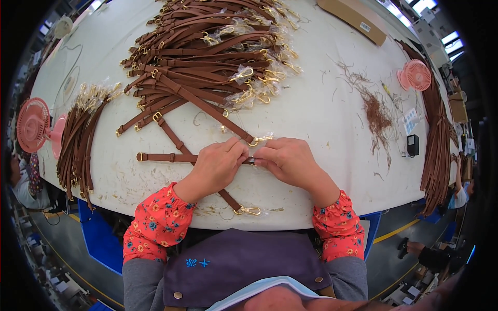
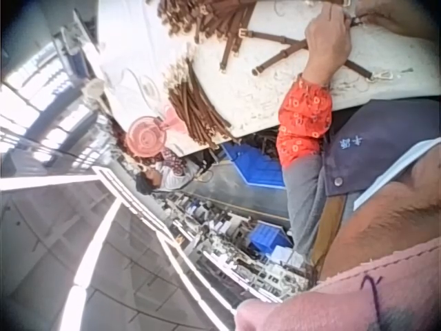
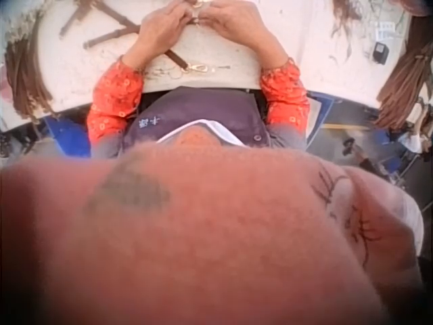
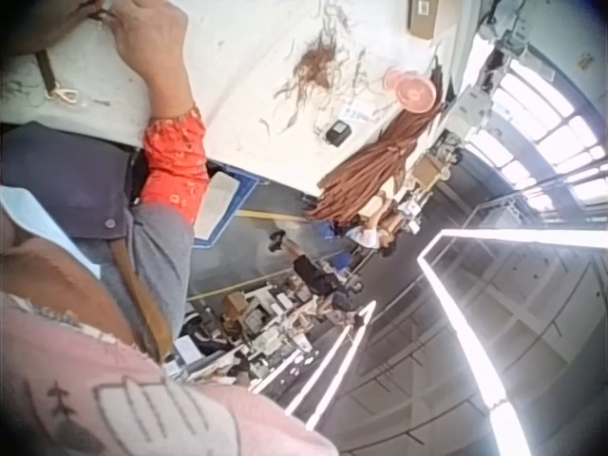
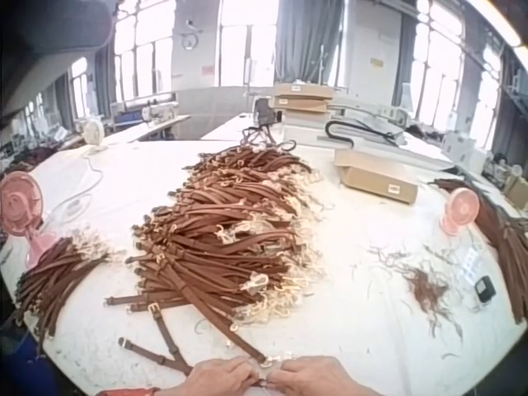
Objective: Trim excess thread and organize finished leather straps at a workshop table.
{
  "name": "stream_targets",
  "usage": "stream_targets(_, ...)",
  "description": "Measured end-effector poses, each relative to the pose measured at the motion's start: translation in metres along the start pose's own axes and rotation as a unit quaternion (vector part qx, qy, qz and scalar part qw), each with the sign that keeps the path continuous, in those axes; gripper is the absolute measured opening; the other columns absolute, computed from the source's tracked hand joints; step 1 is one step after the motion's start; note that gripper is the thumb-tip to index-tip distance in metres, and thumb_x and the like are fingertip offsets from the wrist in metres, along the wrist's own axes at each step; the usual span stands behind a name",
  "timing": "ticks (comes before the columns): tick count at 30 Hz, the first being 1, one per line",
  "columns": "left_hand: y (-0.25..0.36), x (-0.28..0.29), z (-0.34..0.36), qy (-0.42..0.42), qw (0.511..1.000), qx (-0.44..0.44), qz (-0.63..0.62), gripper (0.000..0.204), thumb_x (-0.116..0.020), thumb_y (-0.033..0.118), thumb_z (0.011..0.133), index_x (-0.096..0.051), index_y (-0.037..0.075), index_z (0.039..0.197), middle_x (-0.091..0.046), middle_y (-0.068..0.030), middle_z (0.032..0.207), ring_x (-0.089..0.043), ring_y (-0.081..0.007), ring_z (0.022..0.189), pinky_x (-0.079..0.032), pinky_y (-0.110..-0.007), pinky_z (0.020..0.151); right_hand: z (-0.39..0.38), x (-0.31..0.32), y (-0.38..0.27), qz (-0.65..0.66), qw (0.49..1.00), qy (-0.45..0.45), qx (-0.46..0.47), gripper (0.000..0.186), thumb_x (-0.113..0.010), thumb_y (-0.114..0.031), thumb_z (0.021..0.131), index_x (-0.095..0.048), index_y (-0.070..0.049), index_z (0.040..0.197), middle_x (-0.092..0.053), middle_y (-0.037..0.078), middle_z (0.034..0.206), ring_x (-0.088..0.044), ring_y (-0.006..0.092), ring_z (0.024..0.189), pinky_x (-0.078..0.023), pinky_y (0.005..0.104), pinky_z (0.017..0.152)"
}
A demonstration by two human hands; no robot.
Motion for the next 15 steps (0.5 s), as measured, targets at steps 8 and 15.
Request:
stream_targets(8, -0.002, 0.021, 0.003, -0.016, 0.976, 0.123, -0.180, 0.030, -0.065, -0.001, 0.090, -0.062, 0.008, 0.119, -0.061, -0.0116, 0.096, -0.065, -0.0278, 0.079, -0.052, -0.032, 0.069, -0.002, -0.001, 0.002, 0.017, 1.000, 0.011, -0.012, 0.010, -0.072, -0.024, 0.087, -0.067, -0.015, 0.088, -0.065, 0.001, 0.077, -0.066, 0.0241, 0.072, -0.051, 0.0381, 0.060)
stream_targets(15, -0.006, 0.011, -0.006, -0.030, 0.997, -0.015, -0.073, 0.018, -0.067, 0.004, 0.087, -0.068, 0.009, 0.105, -0.062, -0.0079, 0.094, -0.065, -0.0304, 0.078, -0.053, -0.039, 0.065, -0.002, -0.004, -0.002, -0.012, 0.999, 0.026, 0.019, 0.011, -0.074, -0.024, 0.085, -0.066, -0.015, 0.086, -0.060, 0.001, 0.072, -0.064, 0.0235, 0.068, -0.050, 0.0375, 0.058)
Point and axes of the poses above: each hand's wrist, its own z-axis towards the middle knuckle, its own x-axis out of the back of the hand, y = z × x, the point moved 3 cm from there along z, towards the middle knuckle
